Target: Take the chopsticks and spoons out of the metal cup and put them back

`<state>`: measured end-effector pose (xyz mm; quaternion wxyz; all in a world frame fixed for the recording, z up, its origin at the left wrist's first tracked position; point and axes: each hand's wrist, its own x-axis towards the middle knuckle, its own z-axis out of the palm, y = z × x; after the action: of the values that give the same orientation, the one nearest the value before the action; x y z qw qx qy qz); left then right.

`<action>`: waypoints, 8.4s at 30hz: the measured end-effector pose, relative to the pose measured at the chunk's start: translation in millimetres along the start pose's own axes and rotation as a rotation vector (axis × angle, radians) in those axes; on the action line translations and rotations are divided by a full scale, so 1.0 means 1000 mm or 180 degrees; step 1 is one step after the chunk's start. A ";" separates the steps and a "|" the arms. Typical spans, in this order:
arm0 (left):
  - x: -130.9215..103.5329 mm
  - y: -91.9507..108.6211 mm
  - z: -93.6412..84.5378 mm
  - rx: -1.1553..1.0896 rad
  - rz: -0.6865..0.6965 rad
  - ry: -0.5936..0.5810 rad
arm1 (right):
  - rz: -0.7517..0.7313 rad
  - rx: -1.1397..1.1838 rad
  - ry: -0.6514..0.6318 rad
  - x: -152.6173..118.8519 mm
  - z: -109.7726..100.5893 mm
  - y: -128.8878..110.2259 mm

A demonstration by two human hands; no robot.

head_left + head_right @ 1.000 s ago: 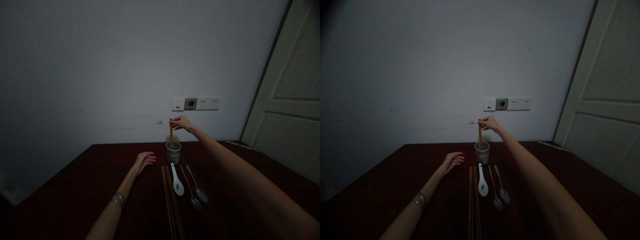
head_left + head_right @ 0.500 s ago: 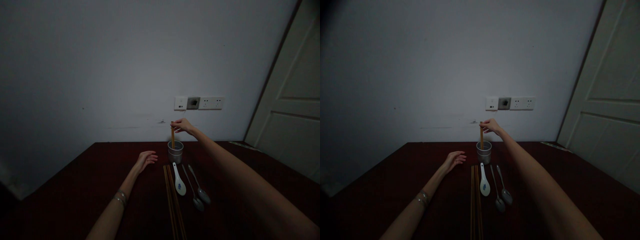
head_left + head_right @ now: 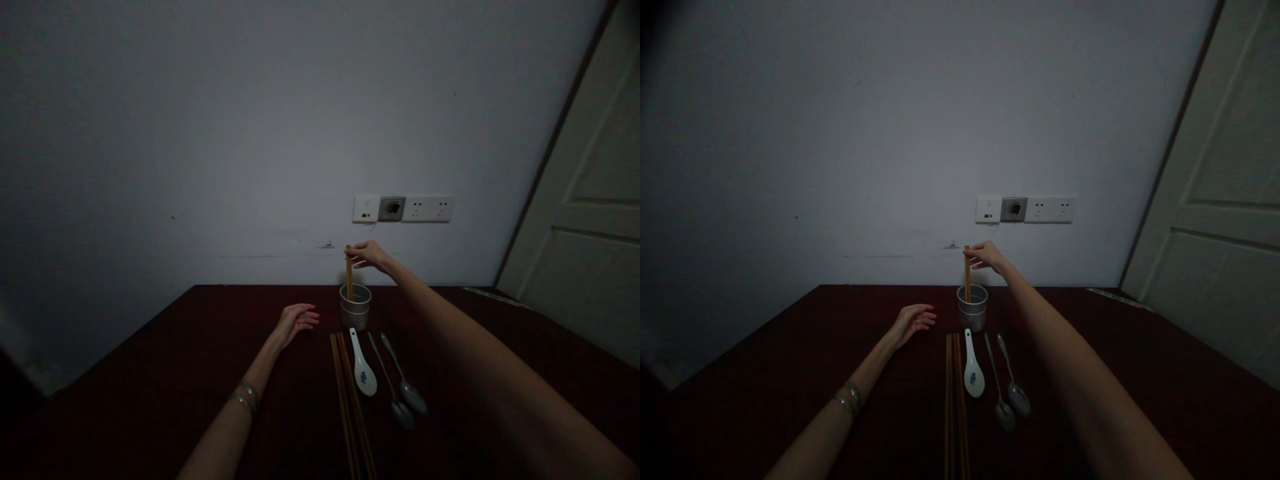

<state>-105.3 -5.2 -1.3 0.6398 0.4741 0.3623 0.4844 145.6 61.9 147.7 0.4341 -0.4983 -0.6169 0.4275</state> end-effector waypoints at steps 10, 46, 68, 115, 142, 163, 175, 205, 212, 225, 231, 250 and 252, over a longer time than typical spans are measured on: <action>0.000 0.000 0.000 0.0009 -0.0019 0.0047 | 0.0058 0.0080 0.0085 0.003 0.005 0.002; 0.001 -0.002 -0.002 0.0018 0.0056 -0.0049 | 0.0139 0.0237 -0.0062 0.000 0.002 0.013; 0.001 0.001 0.004 0.0157 -0.0005 0.0063 | 0.0358 -0.0713 0.0814 -0.058 -0.065 0.070; -0.062 0.004 0.086 0.4559 -0.0406 -0.0025 | -0.0237 -0.3580 0.1194 -0.194 -0.032 0.168; -0.058 0.000 0.096 0.4793 -0.0253 0.0252 | -0.0213 -0.3619 0.1150 -0.193 -0.033 0.171; -0.116 0.117 0.153 0.4361 0.1625 0.1294 | -0.0560 0.0795 -0.0238 -0.221 0.047 0.015; -0.120 0.128 0.144 0.4378 0.1767 0.1497 | -0.0489 0.0595 -0.0786 -0.211 0.088 -0.010; -0.121 0.139 0.136 0.1361 0.1320 -0.0284 | -0.0592 0.0359 -0.1496 -0.208 0.050 -0.010; -0.126 0.137 0.140 0.1551 0.1263 -0.0709 | -0.1569 -0.0205 0.0558 -0.230 0.020 -0.053; -0.130 0.127 0.151 0.1442 0.1103 -0.0968 | -0.2269 -0.0517 0.0761 -0.236 0.038 -0.055; -0.130 0.125 0.153 0.1392 0.1116 -0.1013 | -0.2099 -0.0358 0.0799 -0.235 0.040 -0.054; -0.134 0.127 0.154 0.1253 0.0907 -0.1014 | -0.2334 -0.0532 0.0816 -0.237 0.042 -0.056; -0.133 0.127 0.153 0.1281 0.0959 -0.0996 | -0.2281 -0.0469 0.0753 -0.237 0.041 -0.056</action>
<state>-35.0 -162.0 164.7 0.5018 0.7089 0.2736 0.4133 122.7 -183.5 165.2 0.5873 -0.3268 -0.7266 0.1426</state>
